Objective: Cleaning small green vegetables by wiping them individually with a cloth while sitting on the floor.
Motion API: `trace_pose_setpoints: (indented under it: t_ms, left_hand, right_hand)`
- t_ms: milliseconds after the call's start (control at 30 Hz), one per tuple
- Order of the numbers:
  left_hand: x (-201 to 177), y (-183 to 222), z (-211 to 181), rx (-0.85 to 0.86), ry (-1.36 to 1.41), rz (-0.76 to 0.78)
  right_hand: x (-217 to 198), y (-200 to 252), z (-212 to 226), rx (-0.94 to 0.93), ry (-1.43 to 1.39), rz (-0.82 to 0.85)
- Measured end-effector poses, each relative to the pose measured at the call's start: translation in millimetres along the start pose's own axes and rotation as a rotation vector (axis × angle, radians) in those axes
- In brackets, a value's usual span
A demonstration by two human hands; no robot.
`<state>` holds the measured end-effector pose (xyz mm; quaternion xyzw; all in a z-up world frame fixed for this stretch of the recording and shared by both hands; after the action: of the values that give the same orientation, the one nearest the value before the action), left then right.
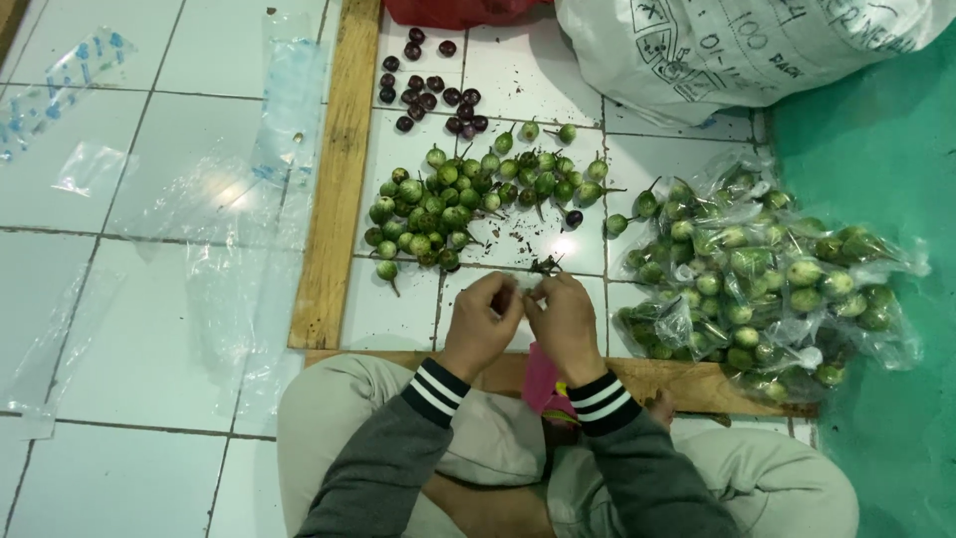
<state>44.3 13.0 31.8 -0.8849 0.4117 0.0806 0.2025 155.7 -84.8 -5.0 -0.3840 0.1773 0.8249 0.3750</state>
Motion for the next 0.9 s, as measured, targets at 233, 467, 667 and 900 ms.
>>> trace_pose_setpoints:
  t_ms: [233,467,667,900]
  left_hand:
    - [-18,0,1,-0.114,-0.101,-0.082]
    - [-15,3,-15,0.003,-0.002,-0.085]
    - [-17,12,-26,-0.031,0.055,-0.098]
    - [-22,17,-39,0.000,0.083,-0.113]
  right_hand:
    - [-31,3,18,0.161,-0.364,-0.040]
    - [-52,14,43,0.100,-0.453,-0.030]
    - [-42,11,19,0.134,-0.446,0.007]
    - [-50,15,24,0.083,-0.401,0.016]
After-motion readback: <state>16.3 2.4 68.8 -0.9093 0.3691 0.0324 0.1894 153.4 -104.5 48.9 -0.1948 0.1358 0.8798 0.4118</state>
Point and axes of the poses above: each hand's wrist, its own y-axis away from the middle knuckle, its own x-axis out of the palm, z = x × y, the point moved 6 cm from there along -y, towards the middle knuckle, and after that the axes turned 5 degrees about x, right-handed, at the moved point
